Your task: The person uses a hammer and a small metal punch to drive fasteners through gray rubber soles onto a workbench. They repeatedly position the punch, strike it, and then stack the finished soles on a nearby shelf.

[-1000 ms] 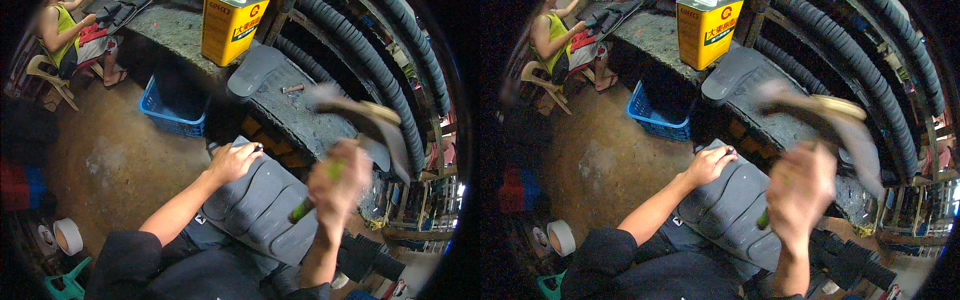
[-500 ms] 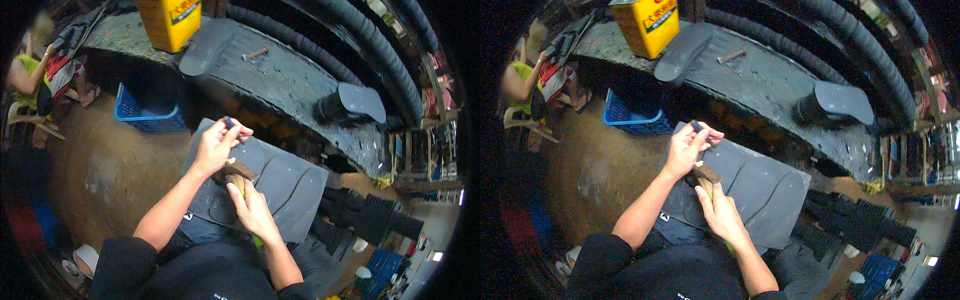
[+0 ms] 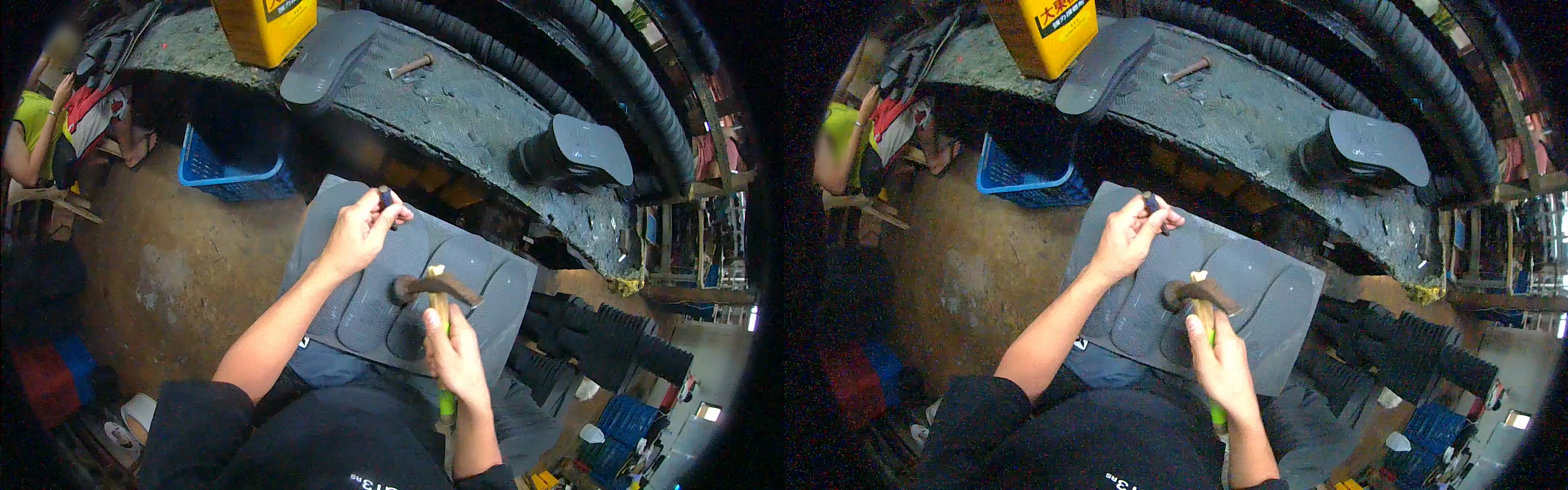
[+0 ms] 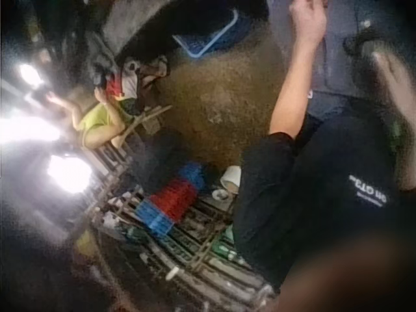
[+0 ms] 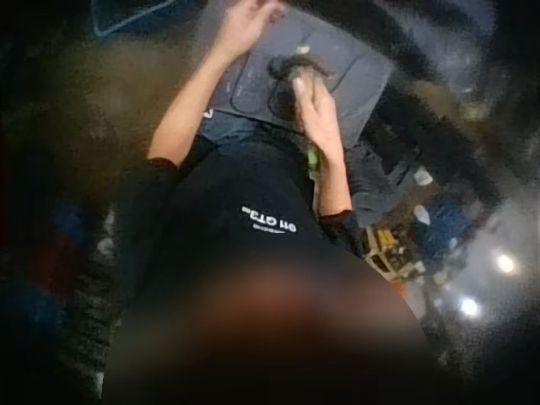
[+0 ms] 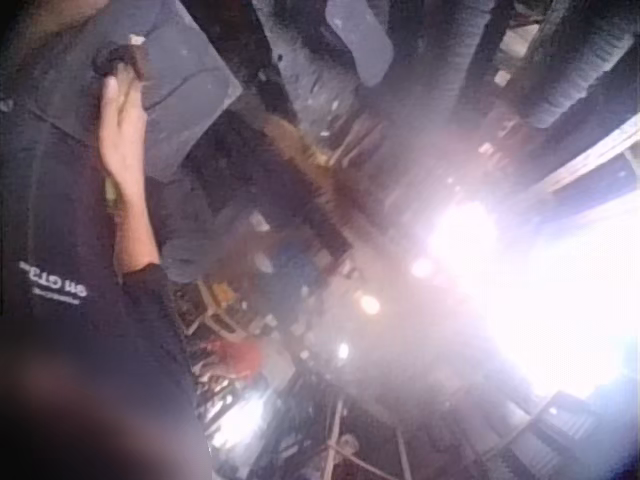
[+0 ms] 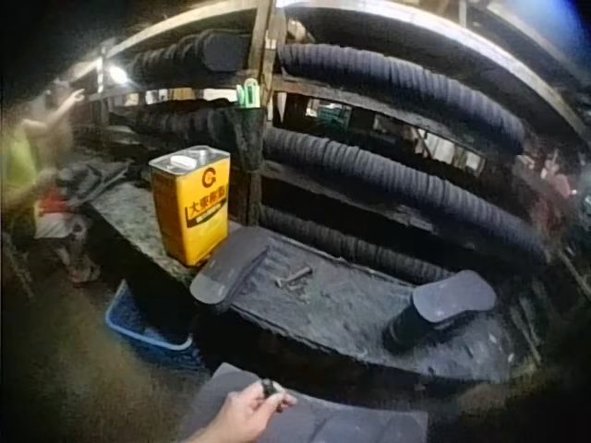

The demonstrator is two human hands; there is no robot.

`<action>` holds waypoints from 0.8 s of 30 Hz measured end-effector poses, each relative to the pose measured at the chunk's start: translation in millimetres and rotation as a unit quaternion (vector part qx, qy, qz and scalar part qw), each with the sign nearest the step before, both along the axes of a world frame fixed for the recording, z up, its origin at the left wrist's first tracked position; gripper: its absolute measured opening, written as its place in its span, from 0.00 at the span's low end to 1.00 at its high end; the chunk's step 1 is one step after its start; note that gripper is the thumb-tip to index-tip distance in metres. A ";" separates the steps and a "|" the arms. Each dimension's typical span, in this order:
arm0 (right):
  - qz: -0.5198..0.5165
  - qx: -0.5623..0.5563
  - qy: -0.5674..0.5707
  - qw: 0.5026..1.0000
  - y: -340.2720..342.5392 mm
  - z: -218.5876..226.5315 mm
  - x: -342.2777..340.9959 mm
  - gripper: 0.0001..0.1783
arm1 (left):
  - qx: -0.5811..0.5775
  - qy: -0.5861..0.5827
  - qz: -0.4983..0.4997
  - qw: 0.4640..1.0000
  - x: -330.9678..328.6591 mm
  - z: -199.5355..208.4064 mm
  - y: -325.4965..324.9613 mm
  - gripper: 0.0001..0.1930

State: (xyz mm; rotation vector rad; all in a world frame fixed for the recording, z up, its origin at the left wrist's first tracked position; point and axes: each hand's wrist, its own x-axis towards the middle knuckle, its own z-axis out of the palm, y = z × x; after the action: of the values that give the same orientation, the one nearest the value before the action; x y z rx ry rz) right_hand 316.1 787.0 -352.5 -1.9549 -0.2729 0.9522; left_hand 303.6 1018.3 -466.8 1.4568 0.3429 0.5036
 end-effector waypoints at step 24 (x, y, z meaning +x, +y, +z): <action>0.029 0.071 0.077 0.994 -15.0 -27.1 -3.4 0.21 | -0.182 -0.040 -0.105 0.977 27.1 34.1 -26.3 0.09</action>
State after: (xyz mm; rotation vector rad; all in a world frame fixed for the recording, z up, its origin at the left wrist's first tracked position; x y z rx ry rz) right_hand 312.8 772.0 -379.6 -1.7424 -0.3029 1.0854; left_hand 330.7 992.0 -432.7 1.0984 0.2013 0.3082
